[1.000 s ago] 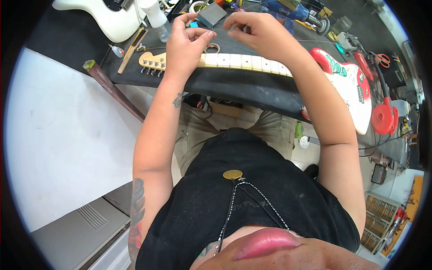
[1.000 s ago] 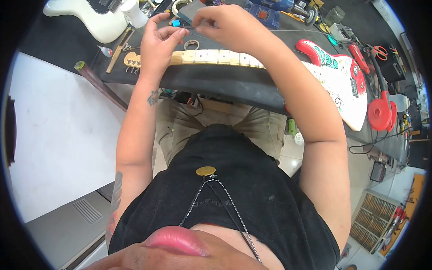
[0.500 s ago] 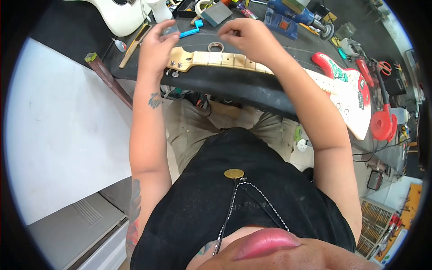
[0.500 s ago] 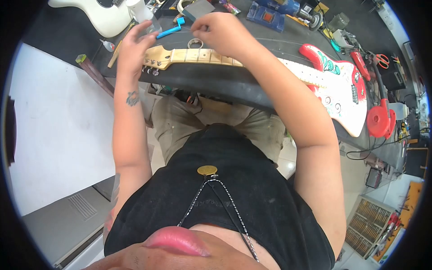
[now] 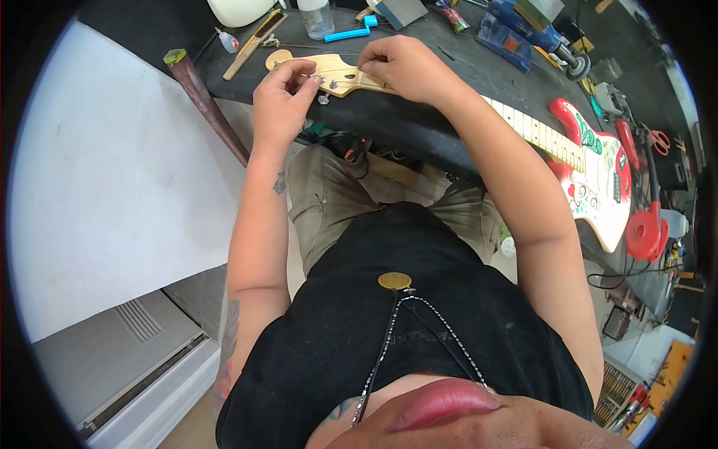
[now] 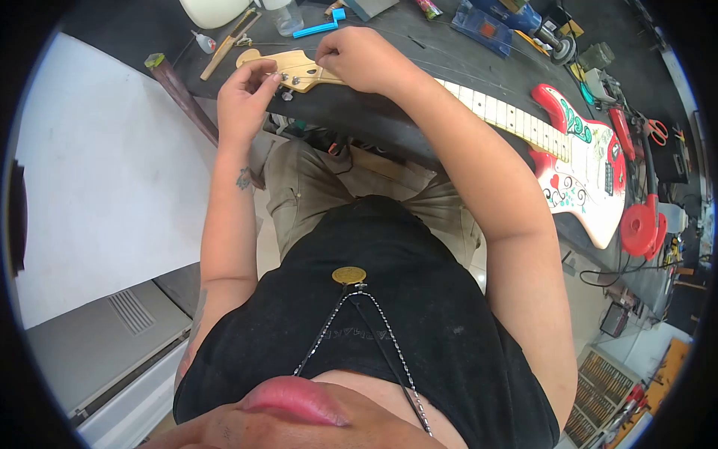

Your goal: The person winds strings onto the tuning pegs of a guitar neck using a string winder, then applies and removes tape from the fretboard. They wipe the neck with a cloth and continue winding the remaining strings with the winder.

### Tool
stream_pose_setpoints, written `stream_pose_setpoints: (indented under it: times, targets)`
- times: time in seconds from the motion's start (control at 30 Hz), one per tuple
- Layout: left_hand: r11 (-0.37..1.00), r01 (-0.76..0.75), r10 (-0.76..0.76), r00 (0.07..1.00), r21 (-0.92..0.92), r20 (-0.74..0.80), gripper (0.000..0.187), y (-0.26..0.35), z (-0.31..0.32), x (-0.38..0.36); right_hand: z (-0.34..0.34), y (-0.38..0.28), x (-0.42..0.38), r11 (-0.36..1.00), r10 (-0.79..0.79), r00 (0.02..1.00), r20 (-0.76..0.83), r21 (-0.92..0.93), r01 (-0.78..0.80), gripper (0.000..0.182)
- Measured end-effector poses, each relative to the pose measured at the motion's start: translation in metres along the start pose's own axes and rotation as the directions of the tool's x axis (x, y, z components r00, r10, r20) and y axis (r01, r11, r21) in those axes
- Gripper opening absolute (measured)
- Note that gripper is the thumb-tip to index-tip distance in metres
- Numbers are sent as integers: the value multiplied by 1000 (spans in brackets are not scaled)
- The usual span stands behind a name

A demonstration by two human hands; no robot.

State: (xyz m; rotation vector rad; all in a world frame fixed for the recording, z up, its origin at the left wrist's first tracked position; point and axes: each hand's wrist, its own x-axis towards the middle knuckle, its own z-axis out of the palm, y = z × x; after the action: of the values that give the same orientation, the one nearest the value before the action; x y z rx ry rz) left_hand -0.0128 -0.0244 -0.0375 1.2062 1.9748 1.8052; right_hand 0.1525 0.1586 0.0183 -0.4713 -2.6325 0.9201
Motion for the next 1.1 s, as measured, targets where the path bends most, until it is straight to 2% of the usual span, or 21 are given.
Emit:
stream_pose_setpoints:
  times: [0.1, 0.17, 0.2, 0.27, 0.3, 0.37, 0.5, 0.57, 0.63, 0.7, 0.8, 0.87, 1.1]
  targets:
    - [998, 4, -7, 999, 65, 36, 18, 8, 6, -1, -1, 0, 1, 999, -11, 1000, -2, 39, 11, 23]
    - [998, 39, -36, 998, 57, -48, 15, 7, 10, 0, -3, -3, -1, 998, 7, 1000, -14, 55, -7, 23]
    - [998, 39, -36, 998, 55, -42, 15, 9, 10, 0, -1, -3, -1, 998, 13, 1000, -17, 55, -12, 23]
    - [960, -54, 67, 997, 276, -37, 15, 15, 9, -3, 3, -2, -1, 995, 41, 999, -6, 95, -40, 23]
    - [960, -52, 63, 998, 276, -29, 15, 12, 10, -4, 4, -1, -1, 994, 49, 999, -7, 98, -48, 23]
    - [991, 34, -25, 997, 131, -69, 14, 4, 12, -5, 6, 0, 0, 999, 9, 1000, -4, 50, -9, 24]
    - [990, 74, -70, 997, 117, -33, 13, 0, 7, -6, 10, 5, 1, 999, 11, 1000, 14, 41, -12, 24]
    - [984, 160, -162, 986, -73, -27, 15, -10, 4, -4, 12, 9, 1, 997, -11, 1000, 6, 73, 10, 23]
    - [978, 190, -191, 982, -85, -10, 18, -7, 3, -2, 9, 4, 0, 999, 9, 1000, 29, 51, -11, 23]
    - [948, 268, -277, 960, -171, -31, 18, -4, 3, -1, 9, 3, 0, 999, 25, 998, 55, 23, -27, 23]
    - [926, 283, -302, 953, -250, -39, 20, -5, 3, 2, 12, 5, 1, 1000, 16, 999, 46, 12, -17, 23]
    - [927, 298, -317, 947, -228, -48, 21, -7, 3, 4, 11, 5, 0, 995, -92, 995, -26, 39, 93, 22]
    - [934, 297, -323, 940, -198, -111, 23, -5, 8, 4, 11, 4, 0, 995, -86, 996, -35, 37, 88, 22]
